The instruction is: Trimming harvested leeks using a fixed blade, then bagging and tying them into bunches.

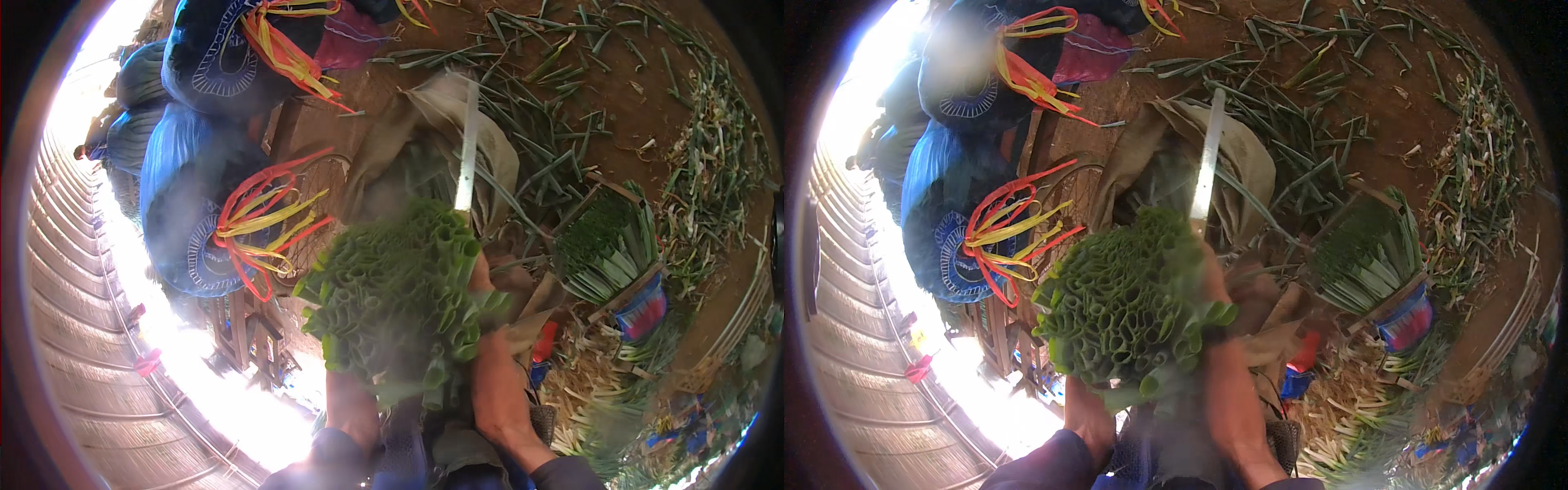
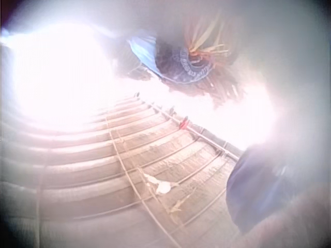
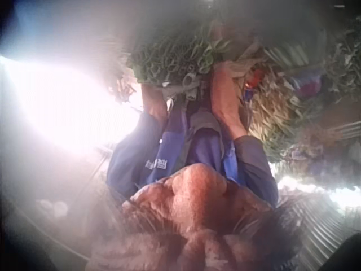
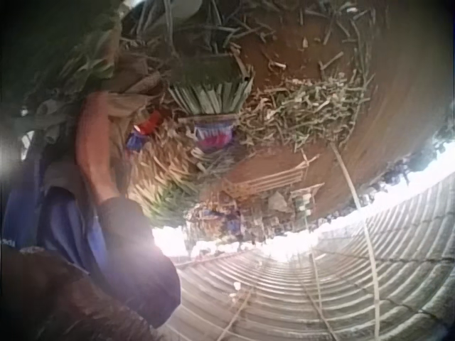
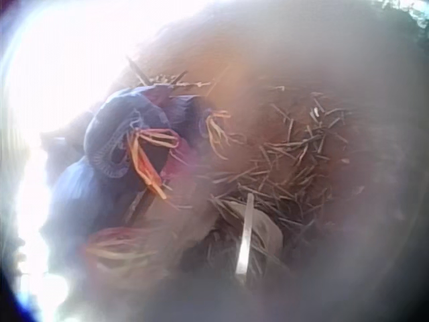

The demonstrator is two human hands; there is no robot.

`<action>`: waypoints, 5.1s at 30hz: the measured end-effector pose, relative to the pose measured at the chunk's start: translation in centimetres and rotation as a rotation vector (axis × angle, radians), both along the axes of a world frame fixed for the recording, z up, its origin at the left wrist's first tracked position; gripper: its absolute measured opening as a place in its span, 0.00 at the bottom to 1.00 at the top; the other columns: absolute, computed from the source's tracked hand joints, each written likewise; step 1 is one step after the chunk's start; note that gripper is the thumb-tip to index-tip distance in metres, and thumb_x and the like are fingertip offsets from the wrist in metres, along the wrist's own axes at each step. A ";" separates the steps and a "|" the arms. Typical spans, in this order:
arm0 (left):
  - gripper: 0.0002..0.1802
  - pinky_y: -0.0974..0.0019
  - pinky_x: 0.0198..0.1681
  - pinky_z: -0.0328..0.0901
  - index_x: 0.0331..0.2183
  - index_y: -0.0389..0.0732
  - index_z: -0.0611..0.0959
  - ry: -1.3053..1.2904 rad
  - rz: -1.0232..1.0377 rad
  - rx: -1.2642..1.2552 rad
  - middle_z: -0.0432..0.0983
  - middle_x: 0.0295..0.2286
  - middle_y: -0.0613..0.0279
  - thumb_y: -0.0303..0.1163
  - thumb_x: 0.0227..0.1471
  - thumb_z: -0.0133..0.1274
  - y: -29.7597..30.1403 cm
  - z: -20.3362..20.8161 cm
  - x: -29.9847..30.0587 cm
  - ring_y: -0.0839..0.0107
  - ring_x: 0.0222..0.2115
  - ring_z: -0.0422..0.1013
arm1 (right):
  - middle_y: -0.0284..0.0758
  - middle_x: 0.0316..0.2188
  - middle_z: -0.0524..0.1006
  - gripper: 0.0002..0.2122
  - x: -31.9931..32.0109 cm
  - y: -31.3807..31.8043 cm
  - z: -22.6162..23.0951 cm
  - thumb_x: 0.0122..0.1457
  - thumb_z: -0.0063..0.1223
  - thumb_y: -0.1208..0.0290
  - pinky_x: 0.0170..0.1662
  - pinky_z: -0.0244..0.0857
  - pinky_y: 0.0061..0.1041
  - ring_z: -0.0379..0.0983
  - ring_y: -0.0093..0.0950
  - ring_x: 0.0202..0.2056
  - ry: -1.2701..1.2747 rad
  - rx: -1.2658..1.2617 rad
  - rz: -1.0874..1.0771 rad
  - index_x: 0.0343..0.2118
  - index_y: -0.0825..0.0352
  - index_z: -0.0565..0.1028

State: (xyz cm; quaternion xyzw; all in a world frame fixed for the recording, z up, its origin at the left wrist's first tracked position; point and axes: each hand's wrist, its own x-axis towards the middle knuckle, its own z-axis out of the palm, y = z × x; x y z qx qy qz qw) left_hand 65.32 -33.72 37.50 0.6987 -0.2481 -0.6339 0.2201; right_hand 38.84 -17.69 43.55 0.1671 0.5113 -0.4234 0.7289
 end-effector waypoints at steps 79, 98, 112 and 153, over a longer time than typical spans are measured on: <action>0.26 0.60 0.54 0.61 0.50 0.32 0.73 -0.334 -0.831 -0.445 0.71 0.48 0.47 0.29 0.48 0.57 -13.0 -17.7 -19.9 0.58 0.49 0.68 | 0.30 0.37 0.75 0.13 -13.3 -16.1 -25.8 0.51 0.56 0.71 0.44 0.63 0.20 0.70 0.21 0.38 0.348 -0.254 -0.092 0.41 0.66 0.75; 0.34 0.60 0.44 0.65 0.53 0.33 0.67 -0.907 -0.556 -0.361 0.72 0.46 0.49 0.36 0.49 0.60 -19.4 -13.2 7.2 0.64 0.42 0.70 | 0.31 0.40 0.74 0.19 -8.0 -19.8 -24.7 0.52 0.60 0.67 0.46 0.63 0.23 0.70 0.23 0.42 0.433 -0.250 0.259 0.46 0.68 0.74; 0.20 0.59 0.41 0.66 0.42 0.30 0.76 -0.793 -0.188 -0.047 0.75 0.37 0.51 0.29 0.47 0.52 -2.3 -22.0 2.4 0.62 0.37 0.70 | 0.35 0.47 0.73 0.20 -7.0 -20.1 -17.9 0.56 0.55 0.70 0.53 0.58 0.26 0.67 0.26 0.50 0.605 -0.325 0.277 0.51 0.69 0.72; 0.43 0.58 0.64 0.46 0.61 0.35 0.57 -0.634 -0.473 -0.606 0.55 0.59 0.47 0.28 0.48 0.59 1.9 -9.0 -6.3 0.54 0.61 0.51 | 0.30 0.20 0.76 0.14 -13.1 20.8 -22.0 0.56 0.55 0.62 0.29 0.64 0.21 0.70 0.19 0.23 0.847 0.147 0.380 0.26 0.72 0.79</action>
